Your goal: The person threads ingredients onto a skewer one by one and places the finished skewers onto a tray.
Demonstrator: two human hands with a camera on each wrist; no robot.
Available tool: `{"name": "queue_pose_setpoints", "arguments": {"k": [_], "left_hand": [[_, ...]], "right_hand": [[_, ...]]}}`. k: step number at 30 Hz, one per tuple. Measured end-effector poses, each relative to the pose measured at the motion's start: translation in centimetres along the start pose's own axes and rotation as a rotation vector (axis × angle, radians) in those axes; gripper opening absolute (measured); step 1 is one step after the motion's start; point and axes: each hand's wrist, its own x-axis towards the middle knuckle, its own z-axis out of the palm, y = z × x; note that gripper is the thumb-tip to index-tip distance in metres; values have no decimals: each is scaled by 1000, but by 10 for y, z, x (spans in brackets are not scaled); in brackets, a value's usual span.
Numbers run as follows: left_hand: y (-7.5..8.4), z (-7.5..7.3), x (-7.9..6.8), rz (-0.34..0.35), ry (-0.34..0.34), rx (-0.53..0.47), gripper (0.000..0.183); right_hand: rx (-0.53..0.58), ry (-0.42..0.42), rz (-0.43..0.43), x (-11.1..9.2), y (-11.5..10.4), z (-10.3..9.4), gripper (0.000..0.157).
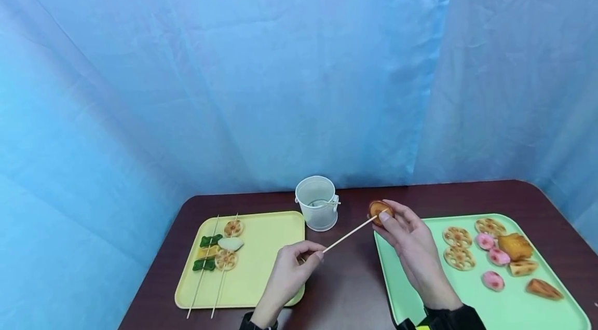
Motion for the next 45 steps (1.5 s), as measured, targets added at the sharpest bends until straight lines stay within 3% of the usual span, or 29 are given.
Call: {"name": "queue_pose_setpoints", "arguments": {"k": [5,10,17,19,24,31,35,40,43,45], "left_hand": [[6,11,-1,-64,49,-47,8],[16,16,5,-60,73,-57,5],[19,19,10,-112,56,-100,7],[16,20,10,-91,60,-73,6],[12,25,12,16,66,35,7],[11,31,3,-7,96,32,7],[11,34,1,15,135,11,7],[7,33,0,21,176,-4,7],[6,28,0,-2,187,-1,6],[5,24,0,-20,193,2,6]], "right_hand": [[-77,1,-23,-1,0,4,37],[-211,-11,-36,2,-1,13,36],[-545,15,87,1,4,27,52],[-600,-3,121,0,9,30,54],[-632,-45,128,-4,21,34,53],[-656,-87,151,-8,26,33,51],[-691,-100,112,-8,12,21,50],[-693,-54,14,-1,-20,-11,41],[-790,14,10,3,-40,-30,44],[-936,55,46,6,-51,-41,52]]}}
